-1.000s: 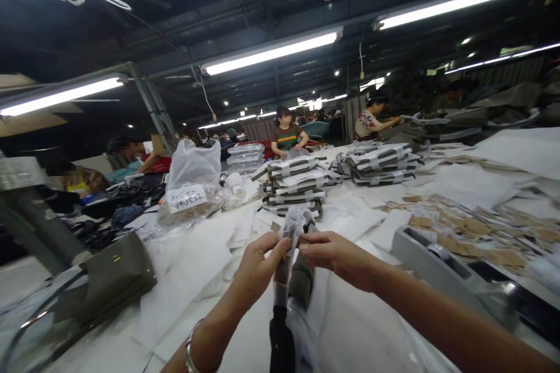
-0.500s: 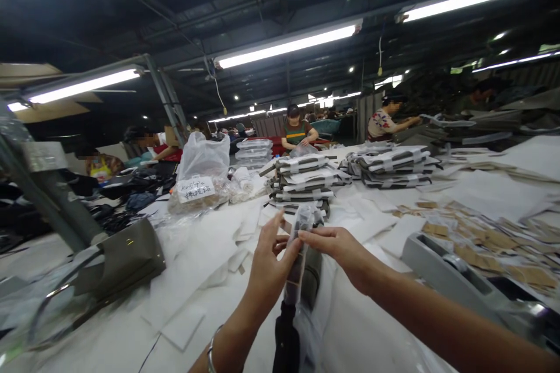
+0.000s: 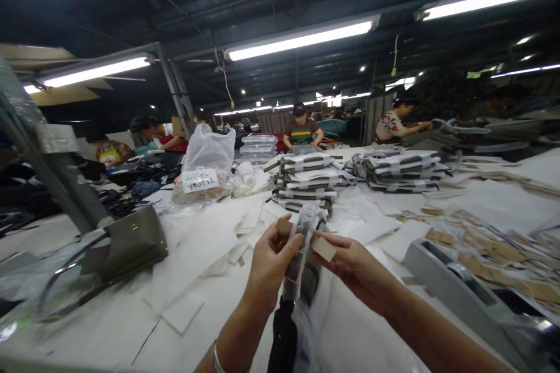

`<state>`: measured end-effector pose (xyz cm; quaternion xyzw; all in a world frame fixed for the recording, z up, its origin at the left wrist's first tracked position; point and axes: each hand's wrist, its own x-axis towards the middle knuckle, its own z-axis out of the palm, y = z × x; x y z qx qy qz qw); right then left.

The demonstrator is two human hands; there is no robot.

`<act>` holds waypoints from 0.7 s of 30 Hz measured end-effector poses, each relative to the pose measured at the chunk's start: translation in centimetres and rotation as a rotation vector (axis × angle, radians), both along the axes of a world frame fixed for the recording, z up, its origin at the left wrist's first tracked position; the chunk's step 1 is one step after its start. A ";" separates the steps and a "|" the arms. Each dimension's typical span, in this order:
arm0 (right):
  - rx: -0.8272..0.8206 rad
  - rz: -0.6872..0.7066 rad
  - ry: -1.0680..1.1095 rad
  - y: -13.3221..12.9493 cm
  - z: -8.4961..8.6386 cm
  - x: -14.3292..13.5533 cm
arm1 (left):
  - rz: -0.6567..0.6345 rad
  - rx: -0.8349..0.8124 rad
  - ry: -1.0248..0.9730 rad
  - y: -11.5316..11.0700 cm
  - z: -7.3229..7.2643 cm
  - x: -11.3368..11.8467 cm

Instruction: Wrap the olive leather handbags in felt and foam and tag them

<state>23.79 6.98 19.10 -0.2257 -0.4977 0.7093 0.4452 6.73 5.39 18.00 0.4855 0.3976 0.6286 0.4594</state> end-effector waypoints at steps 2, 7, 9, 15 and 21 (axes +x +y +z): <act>0.050 -0.022 0.009 -0.7 0.0 -0.8 | 0.009 0.039 0.063 -0.1 0.0 0.1; 0.047 -0.133 0.018 -0.9 -0.6 -2.3 | 0.069 0.143 0.187 -0.3 0.2 0.3; 0.040 -0.159 0.001 -0.6 -0.9 -2.5 | 0.108 0.161 0.229 -0.4 0.3 0.2; 0.045 -0.193 -0.017 0.0 -1.2 -2.9 | 0.236 0.245 0.454 -1.7 1.0 -0.1; 0.077 -0.330 -0.070 -0.5 -1.5 -3.8 | 0.338 0.323 0.743 -2.5 2.2 -0.6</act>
